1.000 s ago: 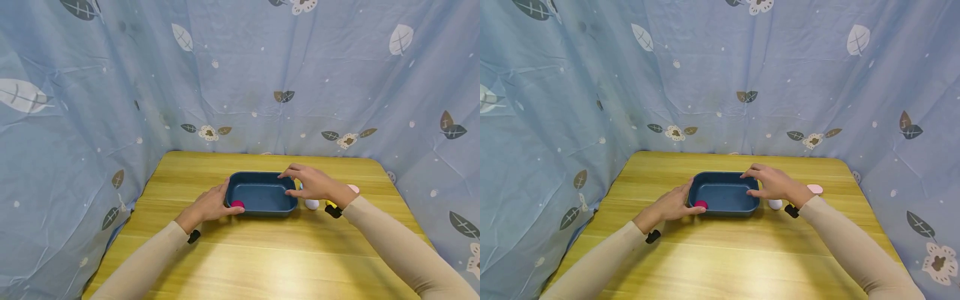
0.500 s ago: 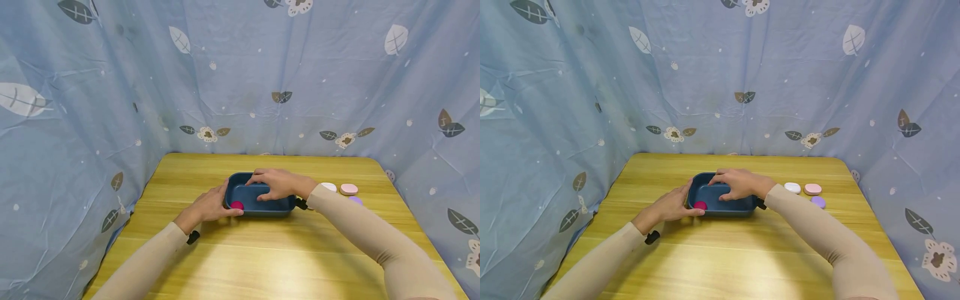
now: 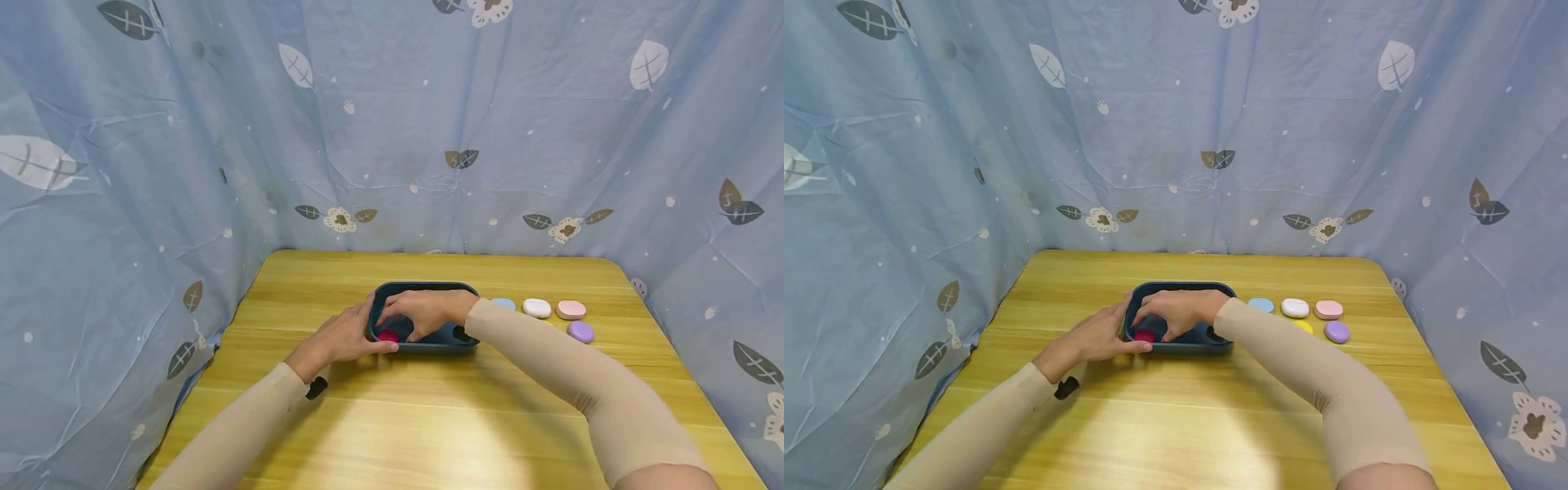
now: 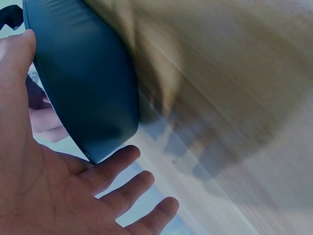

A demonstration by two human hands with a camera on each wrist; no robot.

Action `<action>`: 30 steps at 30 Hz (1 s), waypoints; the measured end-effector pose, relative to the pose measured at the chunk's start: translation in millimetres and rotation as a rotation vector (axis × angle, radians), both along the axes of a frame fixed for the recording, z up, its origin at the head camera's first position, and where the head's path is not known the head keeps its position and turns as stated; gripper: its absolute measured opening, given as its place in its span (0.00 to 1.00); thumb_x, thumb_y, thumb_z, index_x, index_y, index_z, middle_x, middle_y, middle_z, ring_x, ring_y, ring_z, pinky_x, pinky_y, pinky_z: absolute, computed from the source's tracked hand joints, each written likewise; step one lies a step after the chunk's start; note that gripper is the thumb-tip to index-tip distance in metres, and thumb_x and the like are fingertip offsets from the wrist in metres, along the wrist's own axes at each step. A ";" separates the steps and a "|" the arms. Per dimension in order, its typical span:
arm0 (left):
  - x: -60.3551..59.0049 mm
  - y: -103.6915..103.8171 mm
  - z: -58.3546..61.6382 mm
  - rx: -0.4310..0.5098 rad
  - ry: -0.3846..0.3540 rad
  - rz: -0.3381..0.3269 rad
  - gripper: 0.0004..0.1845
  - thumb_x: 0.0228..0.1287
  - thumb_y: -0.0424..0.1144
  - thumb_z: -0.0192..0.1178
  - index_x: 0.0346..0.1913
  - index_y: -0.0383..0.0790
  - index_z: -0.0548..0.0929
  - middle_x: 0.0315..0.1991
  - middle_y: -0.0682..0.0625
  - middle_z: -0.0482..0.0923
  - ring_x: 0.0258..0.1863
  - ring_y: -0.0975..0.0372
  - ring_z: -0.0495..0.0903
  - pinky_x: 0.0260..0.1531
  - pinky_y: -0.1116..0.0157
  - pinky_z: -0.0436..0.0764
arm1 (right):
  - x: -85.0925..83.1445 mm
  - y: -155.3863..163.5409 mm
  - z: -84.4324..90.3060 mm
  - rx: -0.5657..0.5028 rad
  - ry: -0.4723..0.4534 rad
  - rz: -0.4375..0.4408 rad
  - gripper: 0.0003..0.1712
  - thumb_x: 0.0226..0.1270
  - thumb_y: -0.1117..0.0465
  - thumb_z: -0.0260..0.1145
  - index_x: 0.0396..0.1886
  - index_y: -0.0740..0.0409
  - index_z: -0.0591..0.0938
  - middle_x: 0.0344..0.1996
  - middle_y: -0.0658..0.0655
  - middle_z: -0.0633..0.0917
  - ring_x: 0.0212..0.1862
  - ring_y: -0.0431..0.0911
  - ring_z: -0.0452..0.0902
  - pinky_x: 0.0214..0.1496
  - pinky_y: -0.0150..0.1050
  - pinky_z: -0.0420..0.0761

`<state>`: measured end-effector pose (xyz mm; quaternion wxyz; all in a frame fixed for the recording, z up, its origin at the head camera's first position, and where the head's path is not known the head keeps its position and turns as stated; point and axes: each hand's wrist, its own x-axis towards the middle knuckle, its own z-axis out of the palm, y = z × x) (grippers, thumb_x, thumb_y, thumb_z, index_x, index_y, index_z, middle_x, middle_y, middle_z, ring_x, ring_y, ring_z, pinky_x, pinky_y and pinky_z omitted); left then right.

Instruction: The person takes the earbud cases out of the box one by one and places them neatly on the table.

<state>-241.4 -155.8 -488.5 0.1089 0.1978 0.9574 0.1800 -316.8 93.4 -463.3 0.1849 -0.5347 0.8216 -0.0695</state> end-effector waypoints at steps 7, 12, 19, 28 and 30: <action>-0.1 0.4 -0.4 -0.001 -0.001 -0.004 0.77 0.68 0.86 0.67 0.98 0.37 0.43 0.92 0.34 0.65 0.86 0.37 0.76 0.81 0.35 0.81 | -2.7 -10.5 -8.5 0.042 0.020 0.046 0.38 0.75 0.54 0.87 0.82 0.43 0.85 0.81 0.49 0.83 0.82 0.46 0.79 0.86 0.46 0.82; -0.5 0.5 0.0 -0.023 0.006 0.001 0.76 0.69 0.86 0.66 0.98 0.38 0.43 0.92 0.34 0.66 0.85 0.37 0.77 0.80 0.35 0.81 | -3.8 -14.6 -11.6 0.042 0.041 0.052 0.34 0.75 0.53 0.87 0.78 0.44 0.87 0.69 0.48 0.88 0.66 0.43 0.86 0.75 0.41 0.88; -1.6 1.5 0.9 -0.032 0.004 0.007 0.76 0.69 0.86 0.66 0.98 0.38 0.43 0.92 0.33 0.65 0.85 0.37 0.77 0.80 0.36 0.82 | -5.2 -17.9 -13.2 0.030 0.062 0.047 0.28 0.76 0.53 0.86 0.71 0.45 0.88 0.59 0.47 0.90 0.57 0.42 0.86 0.66 0.35 0.88; -1.4 1.4 -0.6 -0.025 0.006 0.011 0.76 0.69 0.86 0.67 0.98 0.38 0.44 0.91 0.33 0.66 0.85 0.37 0.76 0.81 0.36 0.81 | -6.3 -18.1 -14.6 0.011 0.033 0.041 0.22 0.76 0.54 0.86 0.64 0.45 0.89 0.55 0.44 0.90 0.51 0.37 0.84 0.62 0.33 0.88; -1.6 1.4 -1.2 -0.021 0.006 0.011 0.76 0.68 0.86 0.67 0.98 0.38 0.44 0.91 0.33 0.66 0.86 0.37 0.76 0.81 0.36 0.81 | -6.4 -17.0 -14.0 0.014 0.030 0.038 0.22 0.76 0.54 0.86 0.64 0.44 0.89 0.56 0.44 0.90 0.51 0.36 0.84 0.62 0.33 0.88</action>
